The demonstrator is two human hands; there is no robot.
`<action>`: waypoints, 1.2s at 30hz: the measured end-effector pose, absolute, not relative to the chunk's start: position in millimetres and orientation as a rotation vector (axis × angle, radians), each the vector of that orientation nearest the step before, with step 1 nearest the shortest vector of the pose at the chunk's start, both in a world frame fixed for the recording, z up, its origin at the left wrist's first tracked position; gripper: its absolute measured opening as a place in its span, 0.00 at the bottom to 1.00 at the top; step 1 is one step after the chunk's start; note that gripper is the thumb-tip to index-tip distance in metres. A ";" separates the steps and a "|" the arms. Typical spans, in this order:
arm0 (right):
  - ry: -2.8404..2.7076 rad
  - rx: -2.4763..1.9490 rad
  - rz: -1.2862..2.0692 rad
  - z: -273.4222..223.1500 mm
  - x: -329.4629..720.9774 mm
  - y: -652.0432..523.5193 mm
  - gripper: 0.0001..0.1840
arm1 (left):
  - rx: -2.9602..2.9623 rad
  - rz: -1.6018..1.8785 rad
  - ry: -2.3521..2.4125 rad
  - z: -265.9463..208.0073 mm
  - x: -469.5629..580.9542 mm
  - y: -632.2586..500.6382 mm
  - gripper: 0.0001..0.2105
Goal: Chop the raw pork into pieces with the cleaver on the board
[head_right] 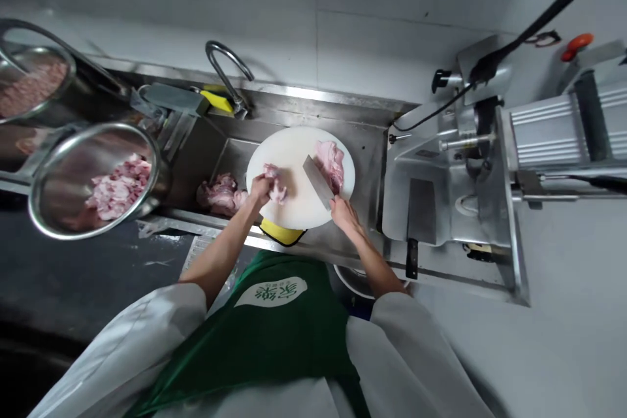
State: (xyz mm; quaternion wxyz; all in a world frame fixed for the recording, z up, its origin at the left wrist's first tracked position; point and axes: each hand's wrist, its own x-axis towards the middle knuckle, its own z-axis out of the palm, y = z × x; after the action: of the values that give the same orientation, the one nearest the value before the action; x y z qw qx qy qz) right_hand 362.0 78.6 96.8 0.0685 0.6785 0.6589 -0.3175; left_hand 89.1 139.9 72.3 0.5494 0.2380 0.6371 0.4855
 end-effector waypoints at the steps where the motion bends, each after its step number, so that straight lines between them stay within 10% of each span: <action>1: 1.970 2.072 -0.968 96.0 365.0 73.1 0.18 | 0.564 1.179 1.419 80.2 84.8 151.1 0.05; 12: 1.748 2.300 -0.957 109.6 360.7 23.2 0.20 | 0.884 0.839 1.710 66.6 51.1 116.9 0.18; 23: 2.051 2.482 -0.754 190.1 235.5 54.4 0.29 | 1.129 0.813 1.922 41.2 25.2 58.4 0.06; 36: 1.920 2.105 -1.020 107.4 210.3 74.5 0.17 | 1.924 0.519 1.810 46.9 40.3 98.4 0.16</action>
State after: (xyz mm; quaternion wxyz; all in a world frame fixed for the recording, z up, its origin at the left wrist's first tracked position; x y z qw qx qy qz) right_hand 210.3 74.5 107.4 0.0577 0.6945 0.6333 -0.3365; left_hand 40.3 98.4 46.9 0.2231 0.6967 0.6553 0.1880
